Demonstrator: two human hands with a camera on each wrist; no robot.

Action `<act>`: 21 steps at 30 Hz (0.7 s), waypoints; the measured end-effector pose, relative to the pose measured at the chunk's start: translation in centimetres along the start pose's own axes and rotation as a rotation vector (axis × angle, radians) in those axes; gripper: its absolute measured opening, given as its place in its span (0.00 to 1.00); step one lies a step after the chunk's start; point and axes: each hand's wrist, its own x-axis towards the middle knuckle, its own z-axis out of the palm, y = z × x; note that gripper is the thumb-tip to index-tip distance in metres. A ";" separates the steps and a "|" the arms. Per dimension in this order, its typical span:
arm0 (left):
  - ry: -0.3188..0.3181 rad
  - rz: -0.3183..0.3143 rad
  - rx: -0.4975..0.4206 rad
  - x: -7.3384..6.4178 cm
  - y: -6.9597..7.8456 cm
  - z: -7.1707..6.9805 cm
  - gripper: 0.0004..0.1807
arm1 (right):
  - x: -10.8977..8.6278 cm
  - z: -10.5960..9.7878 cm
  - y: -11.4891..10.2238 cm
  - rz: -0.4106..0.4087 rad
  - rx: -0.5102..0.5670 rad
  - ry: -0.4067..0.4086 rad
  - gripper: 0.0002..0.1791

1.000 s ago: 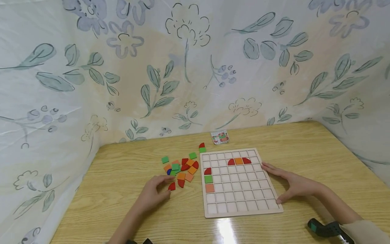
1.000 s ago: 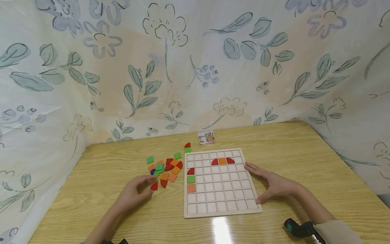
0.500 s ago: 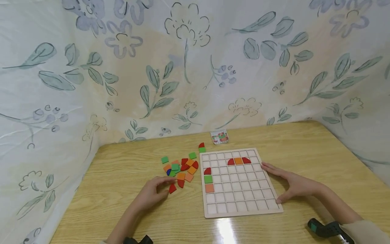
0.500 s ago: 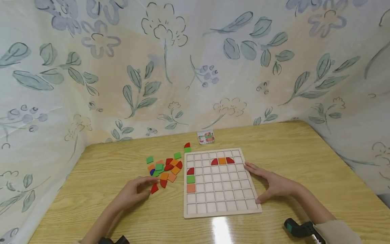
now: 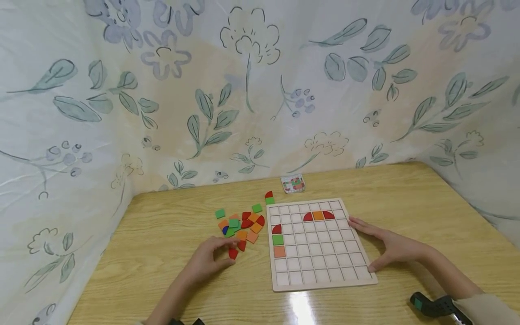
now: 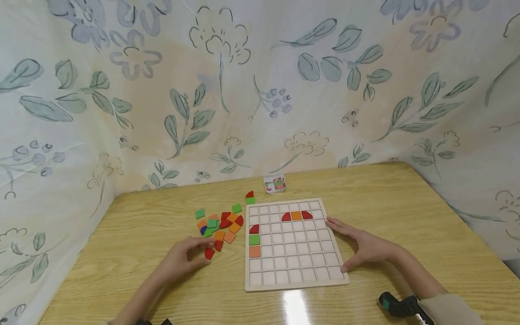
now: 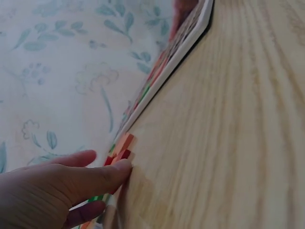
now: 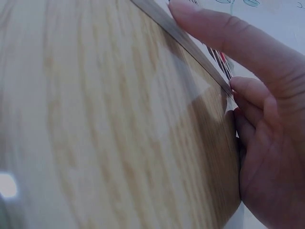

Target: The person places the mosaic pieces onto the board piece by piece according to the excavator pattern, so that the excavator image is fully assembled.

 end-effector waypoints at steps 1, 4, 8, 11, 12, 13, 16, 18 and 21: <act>0.019 0.012 0.009 0.0 0.1 0.2 0.24 | 0.0 0.1 0.0 0.000 0.003 -0.001 0.58; 0.074 0.009 0.022 0.1 0.7 0.8 0.25 | -0.2 0.2 0.2 0.007 0.011 -0.004 0.58; 0.138 -0.003 -0.012 0.7 2.6 1.7 0.22 | -0.2 0.2 0.3 0.009 -0.005 0.002 0.58; 0.145 0.013 -0.031 1.2 4.0 2.7 0.19 | -0.2 0.2 0.3 0.014 -0.015 0.004 0.58; 0.138 0.023 -0.021 1.4 4.4 3.2 0.18 | -0.2 0.2 0.3 0.020 -0.014 0.002 0.58; 0.130 0.038 -0.005 1.5 4.8 3.6 0.17 | -0.2 0.2 0.3 0.024 -0.013 0.003 0.58; 0.085 0.069 0.063 1.8 6.0 4.9 0.15 | -0.1 0.1 0.2 0.026 -0.020 0.005 0.58; 0.059 0.095 0.103 2.0 6.7 5.8 0.14 | -0.1 0.1 0.2 0.014 -0.028 0.007 0.58; 0.049 0.140 0.150 2.2 7.4 6.9 0.14 | 0.0 0.1 0.1 0.018 -0.029 0.008 0.58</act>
